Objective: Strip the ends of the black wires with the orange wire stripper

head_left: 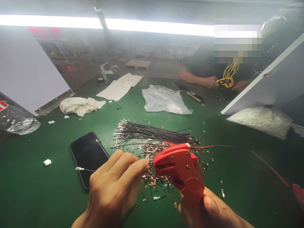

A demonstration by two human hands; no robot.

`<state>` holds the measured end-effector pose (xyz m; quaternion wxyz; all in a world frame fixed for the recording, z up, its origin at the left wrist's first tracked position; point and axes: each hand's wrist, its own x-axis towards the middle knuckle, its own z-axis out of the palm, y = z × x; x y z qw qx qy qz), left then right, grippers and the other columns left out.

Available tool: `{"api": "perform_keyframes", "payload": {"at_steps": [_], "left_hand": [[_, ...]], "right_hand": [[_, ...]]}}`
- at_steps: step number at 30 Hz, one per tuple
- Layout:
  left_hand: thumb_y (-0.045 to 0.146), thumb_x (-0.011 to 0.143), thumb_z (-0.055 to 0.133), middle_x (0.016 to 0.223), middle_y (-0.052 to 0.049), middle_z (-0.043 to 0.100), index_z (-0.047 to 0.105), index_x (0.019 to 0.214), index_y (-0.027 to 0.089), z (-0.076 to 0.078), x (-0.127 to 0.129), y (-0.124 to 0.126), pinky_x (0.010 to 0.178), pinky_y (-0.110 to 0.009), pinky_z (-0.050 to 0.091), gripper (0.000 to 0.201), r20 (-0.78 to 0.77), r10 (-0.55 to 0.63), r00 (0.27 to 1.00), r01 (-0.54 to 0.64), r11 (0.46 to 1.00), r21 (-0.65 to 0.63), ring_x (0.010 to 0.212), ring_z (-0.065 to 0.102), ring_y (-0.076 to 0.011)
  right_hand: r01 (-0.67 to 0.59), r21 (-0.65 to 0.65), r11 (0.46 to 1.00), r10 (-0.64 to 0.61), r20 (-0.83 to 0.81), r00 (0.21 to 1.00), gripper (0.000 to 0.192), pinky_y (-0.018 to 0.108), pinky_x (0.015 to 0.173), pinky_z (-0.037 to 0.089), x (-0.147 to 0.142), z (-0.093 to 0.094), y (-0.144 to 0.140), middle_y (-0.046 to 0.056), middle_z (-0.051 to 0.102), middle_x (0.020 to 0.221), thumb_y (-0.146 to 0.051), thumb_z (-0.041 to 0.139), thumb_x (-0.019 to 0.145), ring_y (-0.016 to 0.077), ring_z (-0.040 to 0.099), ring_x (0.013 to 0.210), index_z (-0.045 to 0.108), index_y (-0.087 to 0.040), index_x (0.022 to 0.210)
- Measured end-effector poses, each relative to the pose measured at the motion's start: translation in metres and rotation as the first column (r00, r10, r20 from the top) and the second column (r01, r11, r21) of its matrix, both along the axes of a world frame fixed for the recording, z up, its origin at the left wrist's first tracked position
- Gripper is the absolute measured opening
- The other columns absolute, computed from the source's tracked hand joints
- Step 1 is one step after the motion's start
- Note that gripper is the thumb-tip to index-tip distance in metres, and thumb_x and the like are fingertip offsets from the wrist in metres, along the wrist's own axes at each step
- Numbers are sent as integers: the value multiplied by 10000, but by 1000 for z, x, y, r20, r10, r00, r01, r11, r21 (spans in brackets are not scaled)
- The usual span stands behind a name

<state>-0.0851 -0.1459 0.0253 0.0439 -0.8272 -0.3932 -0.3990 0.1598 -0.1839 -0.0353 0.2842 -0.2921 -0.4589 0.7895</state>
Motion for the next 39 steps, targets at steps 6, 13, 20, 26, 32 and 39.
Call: {"api": "perform_keyframes", "payload": {"at_steps": [6, 13, 20, 26, 32, 39], "left_hand": [[57, 900, 583, 762, -10, 547, 643, 998, 147, -1, -2, 1, 568, -236, 409, 146, 77, -77, 994, 85, 990, -113, 671, 476, -107], [45, 893, 583, 758, -6, 547, 630, 943, 140, 0, -1, -1, 587, -223, 431, 117, 118, -45, 992, 60, 989, -132, 678, 494, -95], [39, 872, 614, 769, -13, 563, 625, 939, 137, 1, -1, 0, 599, -236, 434, 119, 78, 5, 997, 1, 997, -82, 688, 499, -103], [39, 846, 642, 774, -23, 582, 606, 977, 142, -12, 2, -3, 583, -244, 439, 169, -47, -32, 998, 30, 999, -32, 689, 492, -122], [30, 854, 598, 737, -26, 570, 612, 964, 142, -31, 23, -13, 548, -231, 421, 157, -51, -76, 996, 71, 993, -91, 672, 482, -130], [16, 818, 588, 673, -40, 560, 642, 942, 103, -38, 33, -20, 491, -246, 378, 161, -61, -124, 990, 120, 991, -58, 621, 459, -147]], "right_hand": [[78, -33, 996, -76, 45, 996, 638, 237, 448, 251, 2, 0, -2, -56, 354, 516, -824, 473, 788, 87, 288, 446, 511, -200, 660], [-31, -109, 994, 30, -8, 1000, 649, 263, 564, 348, 2, 11, 1, 22, 527, 702, -801, 545, 764, 135, 439, 598, 589, -164, 879], [-15, -115, 993, 4, -92, 996, 709, 308, 665, 431, 10, 14, 5, 85, 649, 880, -768, 534, 787, 192, 561, 738, 579, -180, 1181], [426, 303, 852, -485, 151, 862, 342, 328, 845, 512, 13, 26, 7, 42, 608, 1097, -483, 543, 942, 196, 602, 912, 564, -294, 1227], [394, 790, 469, -799, 190, 571, 837, 365, 806, 590, 12, 23, 12, 61, 596, 1102, -336, 592, 936, 218, 650, 884, 6, -362, 1533], [-1, 921, 390, -711, 302, 635, 309, 360, 856, 574, 10, 15, 7, 70, 326, 1354, -203, 475, 994, 205, 564, 1068, 615, -343, 1231]]}}
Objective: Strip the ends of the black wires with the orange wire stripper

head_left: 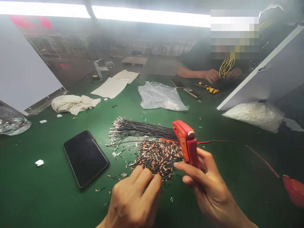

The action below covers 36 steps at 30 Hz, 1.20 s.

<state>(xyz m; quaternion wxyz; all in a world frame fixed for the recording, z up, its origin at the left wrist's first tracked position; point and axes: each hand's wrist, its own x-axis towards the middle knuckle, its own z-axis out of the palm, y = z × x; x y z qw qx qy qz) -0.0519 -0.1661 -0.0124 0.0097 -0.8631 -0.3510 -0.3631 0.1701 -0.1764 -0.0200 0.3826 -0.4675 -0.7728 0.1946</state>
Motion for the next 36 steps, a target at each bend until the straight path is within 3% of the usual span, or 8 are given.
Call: {"api": "perform_keyframes", "payload": {"at_steps": [8, 13, 23, 33, 36], "left_hand": [[26, 836, 567, 650, -31, 582, 645, 952, 92, -6, 3, -5, 480, -272, 370, 154, -20, -25, 999, 25, 1000, 2, 582, 473, -147], [32, 943, 409, 511, 36, 475, 618, 851, 82, -3, 15, -6, 378, -258, 289, 234, 4, -68, 998, 67, 994, 81, 426, 413, -94], [9, 920, 328, 507, 40, 489, 562, 763, 156, -6, 20, -11, 370, -163, 362, 318, -106, -18, 994, 26, 997, 75, 390, 463, -70], [-16, 904, 344, 494, 50, 491, 575, 777, 150, -5, 22, -15, 353, -176, 342, 312, -129, 24, 991, -8, 992, 126, 369, 479, -68], [-41, 876, 397, 465, 72, 459, 570, 755, 159, -5, 22, -19, 340, -200, 304, 291, -135, 39, 990, -14, 984, 178, 350, 453, -56]], "right_hand": [[-32, 59, 998, 28, 78, 997, 235, 377, 798, 564, -6, 8, 1, 97, 365, 1315, -70, 524, 931, 196, 568, 1009, 622, -240, 1060], [37, 138, 990, -64, 195, 979, 246, 395, 768, 572, -7, 4, -2, 121, 370, 1333, -46, 517, 892, 207, 588, 973, 625, -221, 1026], [116, 170, 979, -158, 260, 952, 168, 446, 744, 603, -17, -8, 5, 143, 404, 1312, -86, 505, 850, 273, 607, 990, 642, -183, 857], [115, 268, 957, -209, 354, 912, 159, 499, 713, 599, -14, -12, 12, 166, 434, 1281, -119, 520, 863, 270, 606, 901, 669, -173, 867], [224, 285, 932, -321, 363, 875, 164, 519, 705, 605, -3, -12, 20, 168, 438, 1264, -163, 529, 892, 286, 623, 899, 688, -164, 851]]}}
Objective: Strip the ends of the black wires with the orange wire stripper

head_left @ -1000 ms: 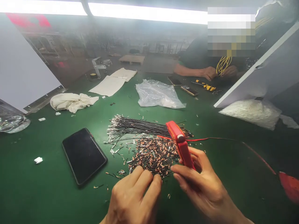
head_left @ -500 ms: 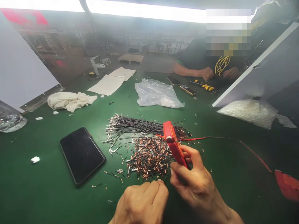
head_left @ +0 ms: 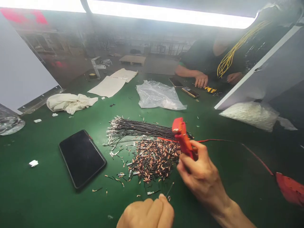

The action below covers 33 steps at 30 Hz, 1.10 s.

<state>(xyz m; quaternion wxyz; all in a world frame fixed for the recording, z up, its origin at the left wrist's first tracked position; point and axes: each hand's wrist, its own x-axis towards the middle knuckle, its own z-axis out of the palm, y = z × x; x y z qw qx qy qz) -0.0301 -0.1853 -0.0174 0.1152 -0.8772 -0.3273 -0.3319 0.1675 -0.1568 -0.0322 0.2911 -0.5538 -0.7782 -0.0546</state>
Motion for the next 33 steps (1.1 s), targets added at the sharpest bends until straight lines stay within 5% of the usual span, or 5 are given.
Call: {"api": "perform_keyframes", "payload": {"at_steps": [5, 16, 25, 31, 33], "left_hand": [[64, 921, 414, 552, 27, 545, 613, 855, 149, -6, -6, 5, 417, -268, 368, 226, -32, 42, 999, -43, 998, -36, 455, 506, -121], [61, 840, 591, 723, -52, 639, 638, 1047, 88, -10, -15, 8, 574, -292, 438, 214, 53, 11, 999, -8, 998, -65, 659, 547, -179], [39, 829, 607, 696, -30, 632, 623, 1074, 98, -5, -25, 14, 560, -280, 429, 253, 117, 7, 993, 4, 995, -95, 627, 516, -157], [-7, 833, 636, 753, -25, 639, 660, 1025, 77, 16, -39, 31, 620, -216, 450, 211, 274, 102, 956, -117, 992, 40, 667, 531, -96], [-40, 794, 669, 767, -26, 640, 670, 1018, 74, 24, -42, 31, 637, -215, 453, 252, 289, 122, 950, -139, 990, 36, 683, 534, -88]], "right_hand": [[26, 11, 1000, -26, -54, 998, 153, 552, 790, 601, 10, 0, 5, 151, 435, 1282, -220, 576, 937, 315, 620, 1002, 714, -182, 992], [-382, -133, 914, 337, -273, 901, 221, 449, 849, 606, -6, 13, -15, 119, 354, 1316, -100, 529, 943, 254, 563, 1084, 635, -223, 1092], [-403, -190, 895, 222, -594, 773, 343, 299, 844, 566, 4, 20, -13, 52, 406, 1277, -114, 492, 976, 169, 560, 1040, 664, -342, 1166], [-722, -252, 644, -169, -968, 187, 876, 361, 773, 564, 20, 29, -9, -13, 650, 1023, -400, 646, 934, 186, 655, 884, -14, -585, 1478], [-836, -190, 515, -281, -959, 45, 820, 351, 744, 557, 16, 25, -8, 23, 671, 1044, -374, 724, 879, 199, 678, 866, 196, -474, 1499]]}}
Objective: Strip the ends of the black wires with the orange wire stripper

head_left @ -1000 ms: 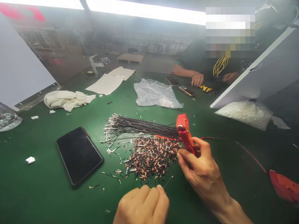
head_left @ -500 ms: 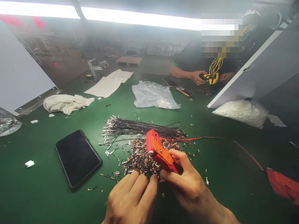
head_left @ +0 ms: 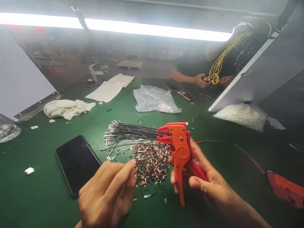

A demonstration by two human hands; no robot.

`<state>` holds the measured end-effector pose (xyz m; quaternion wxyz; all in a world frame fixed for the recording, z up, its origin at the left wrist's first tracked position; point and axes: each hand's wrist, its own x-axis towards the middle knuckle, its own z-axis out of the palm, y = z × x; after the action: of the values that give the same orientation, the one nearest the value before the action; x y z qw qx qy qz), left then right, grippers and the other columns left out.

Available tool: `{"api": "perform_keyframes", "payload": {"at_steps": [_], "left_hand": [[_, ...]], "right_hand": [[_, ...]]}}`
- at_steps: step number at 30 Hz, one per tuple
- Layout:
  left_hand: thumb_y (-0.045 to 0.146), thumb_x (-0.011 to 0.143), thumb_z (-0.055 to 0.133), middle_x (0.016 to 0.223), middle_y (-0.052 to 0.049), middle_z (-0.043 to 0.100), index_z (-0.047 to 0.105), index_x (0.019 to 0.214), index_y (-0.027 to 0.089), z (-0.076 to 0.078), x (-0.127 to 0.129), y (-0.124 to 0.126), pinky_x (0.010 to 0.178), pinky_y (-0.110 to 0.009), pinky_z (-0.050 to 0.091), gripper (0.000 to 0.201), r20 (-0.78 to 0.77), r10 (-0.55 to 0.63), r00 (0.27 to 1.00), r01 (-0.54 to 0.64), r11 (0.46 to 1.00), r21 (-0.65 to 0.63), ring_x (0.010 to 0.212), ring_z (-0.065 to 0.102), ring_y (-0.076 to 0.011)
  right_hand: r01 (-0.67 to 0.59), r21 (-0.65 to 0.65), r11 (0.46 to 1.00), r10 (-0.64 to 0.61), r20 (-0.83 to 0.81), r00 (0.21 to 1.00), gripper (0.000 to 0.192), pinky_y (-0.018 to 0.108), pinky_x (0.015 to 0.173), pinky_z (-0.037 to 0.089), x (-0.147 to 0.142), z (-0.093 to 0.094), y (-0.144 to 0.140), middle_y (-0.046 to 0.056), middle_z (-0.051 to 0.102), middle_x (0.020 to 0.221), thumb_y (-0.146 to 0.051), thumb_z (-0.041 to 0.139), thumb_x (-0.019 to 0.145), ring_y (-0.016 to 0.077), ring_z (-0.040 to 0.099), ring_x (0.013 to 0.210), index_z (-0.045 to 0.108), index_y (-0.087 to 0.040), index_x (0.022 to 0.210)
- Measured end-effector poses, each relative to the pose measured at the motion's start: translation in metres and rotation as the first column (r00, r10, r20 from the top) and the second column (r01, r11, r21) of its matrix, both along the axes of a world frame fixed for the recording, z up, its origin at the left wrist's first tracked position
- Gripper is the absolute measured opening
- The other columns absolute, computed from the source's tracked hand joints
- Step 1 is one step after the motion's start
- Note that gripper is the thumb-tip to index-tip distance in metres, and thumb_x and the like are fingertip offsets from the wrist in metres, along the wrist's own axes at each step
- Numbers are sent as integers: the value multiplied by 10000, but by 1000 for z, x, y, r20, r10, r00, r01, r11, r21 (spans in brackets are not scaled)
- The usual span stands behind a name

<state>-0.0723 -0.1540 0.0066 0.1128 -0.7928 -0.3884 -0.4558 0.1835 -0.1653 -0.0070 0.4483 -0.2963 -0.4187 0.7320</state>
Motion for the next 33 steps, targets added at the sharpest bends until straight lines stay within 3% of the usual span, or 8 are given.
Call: {"api": "perform_keyframes", "payload": {"at_steps": [2, 4, 7, 10, 14, 19, 25, 33], "left_hand": [[-63, 764, 684, 770, -24, 637, 673, 1017, 75, 6, -2, -2, 640, -224, 449, 288, 18, 16, 1000, -16, 1000, -4, 694, 532, -91], [-67, 760, 681, 762, -21, 631, 671, 1010, 80, 10, -4, -3, 631, -234, 436, 290, 43, 48, 998, -49, 999, 13, 689, 520, -93], [-39, 778, 679, 750, -14, 620, 666, 1004, 93, 12, -6, -4, 623, -248, 419, 262, 34, 105, 994, -106, 994, 22, 675, 502, -97], [-31, 771, 691, 740, -12, 616, 666, 993, 94, 12, -8, -3, 633, -265, 416, 255, 9, 105, 994, -106, 993, 50, 675, 494, -105], [-37, 754, 701, 738, -19, 620, 669, 991, 81, 13, -8, -2, 625, -270, 398, 266, -16, 90, 996, -89, 994, 69, 676, 473, -109], [-33, 756, 692, 722, -24, 634, 673, 984, 72, 15, -8, -3, 606, -265, 387, 251, -41, 72, 997, -67, 992, 105, 664, 467, -110], [-3, 745, 717, 692, -17, 649, 686, 964, 90, 14, -9, -3, 590, -275, 363, 241, -70, 116, 991, -108, 988, 112, 634, 460, -117], [7, 832, 620, 637, 8, 580, 642, 964, 95, 8, -2, 0, 523, -206, 413, 160, -45, 40, 998, -40, 999, -14, 562, 510, -85]], "right_hand": [[-158, -96, 983, 146, -119, 982, 524, 310, 715, 543, -8, -6, 0, 77, 690, 997, -333, 729, 874, 187, 693, 806, 515, -239, 1343], [-231, -153, 961, 195, -222, 955, 360, 289, 722, 544, -16, -11, -3, 98, 700, 982, -278, 703, 887, 173, 701, 799, 594, -143, 1203], [-260, -178, 949, 180, -372, 911, 324, 296, 752, 563, -25, -18, -8, 102, 708, 1071, -183, 669, 885, 179, 718, 878, 578, -170, 1195], [-320, -203, 925, 200, -455, 868, 424, 315, 743, 568, -28, -23, -13, 73, 731, 1006, -142, 631, 885, 191, 740, 862, 505, -240, 1278], [-343, -191, 920, 239, -421, 875, 564, 251, 667, 565, -26, -27, -17, 63, 731, 899, -127, 675, 840, 151, 729, 740, 454, -204, 1354], [-292, -199, 936, 194, -400, 896, 356, 213, 611, 576, -25, -30, -15, 95, 737, 825, -201, 730, 831, 135, 723, 659, 614, -90, 1149], [-370, -191, 909, 292, -343, 893, 299, 184, 609, 556, -20, -26, -10, 101, 734, 831, -209, 751, 832, 110, 696, 673, 639, -88, 1082], [-224, -255, 940, 139, -315, 939, 317, 267, 608, 580, -28, -24, -12, 80, 749, 887, -242, 719, 888, 174, 743, 700, 528, -177, 1133]]}}
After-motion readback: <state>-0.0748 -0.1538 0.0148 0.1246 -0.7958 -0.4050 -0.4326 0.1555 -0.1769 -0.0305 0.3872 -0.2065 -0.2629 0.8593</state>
